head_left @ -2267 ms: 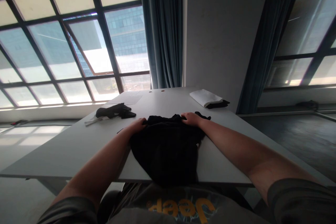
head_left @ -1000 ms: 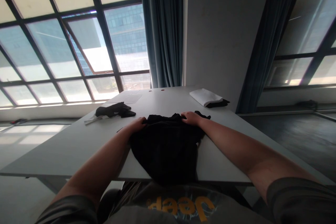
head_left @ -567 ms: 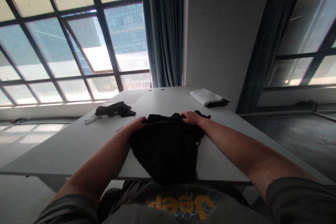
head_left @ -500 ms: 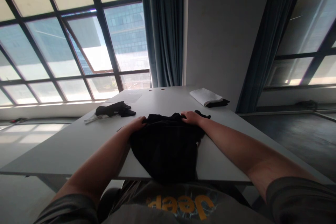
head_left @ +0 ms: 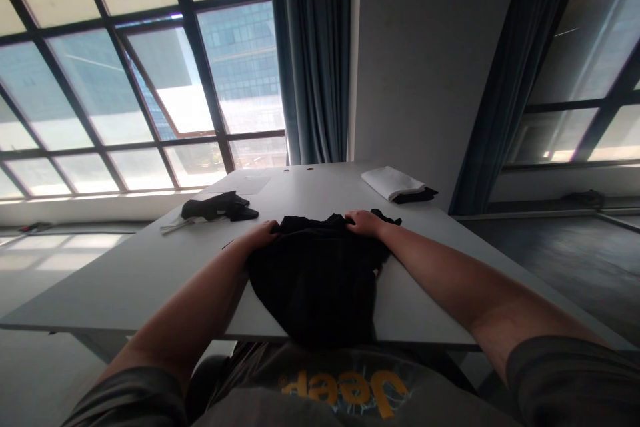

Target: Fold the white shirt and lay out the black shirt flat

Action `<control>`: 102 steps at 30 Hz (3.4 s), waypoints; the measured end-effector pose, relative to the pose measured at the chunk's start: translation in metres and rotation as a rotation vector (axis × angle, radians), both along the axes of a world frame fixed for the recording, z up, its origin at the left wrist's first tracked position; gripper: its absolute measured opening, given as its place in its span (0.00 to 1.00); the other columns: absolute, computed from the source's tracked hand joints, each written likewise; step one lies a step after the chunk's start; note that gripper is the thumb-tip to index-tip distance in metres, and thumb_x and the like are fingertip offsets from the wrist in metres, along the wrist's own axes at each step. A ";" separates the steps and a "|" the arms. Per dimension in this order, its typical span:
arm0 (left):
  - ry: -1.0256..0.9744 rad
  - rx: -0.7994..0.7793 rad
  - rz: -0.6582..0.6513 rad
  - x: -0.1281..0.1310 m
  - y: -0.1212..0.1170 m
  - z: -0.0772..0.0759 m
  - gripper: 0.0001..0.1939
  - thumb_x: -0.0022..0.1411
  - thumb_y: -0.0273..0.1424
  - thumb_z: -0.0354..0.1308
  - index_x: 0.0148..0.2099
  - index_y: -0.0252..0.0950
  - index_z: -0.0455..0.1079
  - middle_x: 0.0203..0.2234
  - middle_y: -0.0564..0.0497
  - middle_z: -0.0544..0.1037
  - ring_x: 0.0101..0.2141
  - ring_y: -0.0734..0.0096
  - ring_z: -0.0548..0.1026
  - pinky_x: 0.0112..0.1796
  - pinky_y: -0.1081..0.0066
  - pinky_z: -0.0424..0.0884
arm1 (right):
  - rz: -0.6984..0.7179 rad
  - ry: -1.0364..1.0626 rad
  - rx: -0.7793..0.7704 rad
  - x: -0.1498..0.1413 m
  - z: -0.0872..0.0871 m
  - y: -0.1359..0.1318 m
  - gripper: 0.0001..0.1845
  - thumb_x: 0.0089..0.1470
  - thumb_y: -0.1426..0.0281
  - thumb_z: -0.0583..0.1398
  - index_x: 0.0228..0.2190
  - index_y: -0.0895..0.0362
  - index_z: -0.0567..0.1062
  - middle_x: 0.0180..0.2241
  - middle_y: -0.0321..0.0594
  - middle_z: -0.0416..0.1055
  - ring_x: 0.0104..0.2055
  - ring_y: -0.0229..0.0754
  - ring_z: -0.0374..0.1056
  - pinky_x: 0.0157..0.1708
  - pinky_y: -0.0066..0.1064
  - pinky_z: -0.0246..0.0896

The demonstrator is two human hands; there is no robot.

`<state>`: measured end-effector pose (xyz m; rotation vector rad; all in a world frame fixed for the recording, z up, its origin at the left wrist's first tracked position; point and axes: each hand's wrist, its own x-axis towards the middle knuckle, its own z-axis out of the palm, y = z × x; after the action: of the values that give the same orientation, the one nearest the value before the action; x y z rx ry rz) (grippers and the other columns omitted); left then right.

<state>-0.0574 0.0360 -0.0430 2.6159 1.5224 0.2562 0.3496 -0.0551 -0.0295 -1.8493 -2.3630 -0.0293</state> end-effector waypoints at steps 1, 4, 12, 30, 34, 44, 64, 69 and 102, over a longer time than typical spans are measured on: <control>0.002 0.001 0.001 0.000 -0.001 0.001 0.16 0.73 0.36 0.62 0.60 0.40 0.78 0.59 0.41 0.84 0.58 0.49 0.83 0.60 0.60 0.77 | 0.000 0.000 0.000 0.000 0.000 0.000 0.13 0.75 0.65 0.61 0.53 0.57 0.81 0.57 0.51 0.84 0.57 0.53 0.80 0.51 0.33 0.66; 0.000 -0.004 0.005 0.001 -0.004 0.002 0.16 0.74 0.36 0.62 0.60 0.39 0.78 0.59 0.41 0.84 0.58 0.49 0.83 0.60 0.60 0.77 | 0.000 0.006 0.001 0.000 0.000 0.000 0.13 0.74 0.65 0.61 0.53 0.57 0.82 0.57 0.51 0.84 0.57 0.53 0.80 0.51 0.33 0.66; -0.017 -0.012 0.014 0.003 -0.005 0.003 0.16 0.73 0.37 0.62 0.59 0.40 0.78 0.58 0.41 0.84 0.57 0.49 0.83 0.60 0.59 0.78 | -0.001 0.007 0.005 0.001 -0.001 0.002 0.13 0.73 0.67 0.61 0.53 0.57 0.82 0.56 0.51 0.85 0.57 0.53 0.80 0.51 0.33 0.66; -0.024 -0.018 -0.026 -0.001 -0.009 0.008 0.17 0.74 0.38 0.61 0.60 0.39 0.79 0.60 0.40 0.84 0.59 0.49 0.83 0.60 0.59 0.77 | -0.015 -0.001 -0.008 0.000 0.003 -0.004 0.14 0.74 0.64 0.61 0.54 0.56 0.82 0.58 0.50 0.84 0.57 0.53 0.80 0.51 0.34 0.67; -0.018 -0.016 -0.003 0.001 -0.008 0.008 0.17 0.73 0.37 0.62 0.60 0.39 0.79 0.59 0.41 0.84 0.58 0.50 0.83 0.60 0.60 0.77 | -0.004 0.016 -0.004 0.000 0.003 -0.004 0.14 0.73 0.66 0.61 0.54 0.57 0.82 0.58 0.51 0.84 0.56 0.53 0.80 0.51 0.34 0.67; -0.002 -0.011 0.002 0.002 -0.006 0.006 0.19 0.74 0.37 0.62 0.62 0.40 0.79 0.60 0.41 0.84 0.59 0.49 0.83 0.61 0.60 0.77 | -0.004 -0.001 -0.002 0.002 0.002 -0.003 0.15 0.74 0.66 0.61 0.54 0.58 0.82 0.57 0.52 0.84 0.55 0.52 0.80 0.51 0.34 0.66; 0.021 -0.043 0.007 0.006 -0.022 0.021 0.19 0.75 0.37 0.61 0.63 0.39 0.78 0.62 0.42 0.83 0.59 0.50 0.82 0.60 0.61 0.77 | 0.006 0.001 -0.015 0.003 0.003 -0.002 0.15 0.74 0.66 0.61 0.55 0.58 0.82 0.58 0.52 0.84 0.57 0.53 0.80 0.52 0.33 0.66; -0.003 -0.030 0.000 0.005 -0.021 0.020 0.18 0.74 0.37 0.62 0.62 0.39 0.79 0.61 0.42 0.83 0.59 0.49 0.82 0.60 0.61 0.77 | 0.004 -0.017 -0.007 0.003 0.002 -0.001 0.15 0.72 0.67 0.61 0.54 0.58 0.82 0.56 0.53 0.84 0.56 0.53 0.80 0.51 0.34 0.67; 0.027 -0.003 0.015 0.004 -0.004 0.005 0.19 0.74 0.38 0.62 0.63 0.40 0.78 0.62 0.42 0.83 0.60 0.50 0.82 0.62 0.61 0.76 | 0.003 -0.040 -0.008 0.004 0.001 -0.001 0.15 0.74 0.66 0.61 0.55 0.58 0.81 0.58 0.53 0.84 0.57 0.54 0.80 0.52 0.34 0.66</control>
<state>-0.0530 0.0317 -0.0378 2.6169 1.5502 0.2209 0.3536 -0.0559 -0.0281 -1.8656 -2.3959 -0.0579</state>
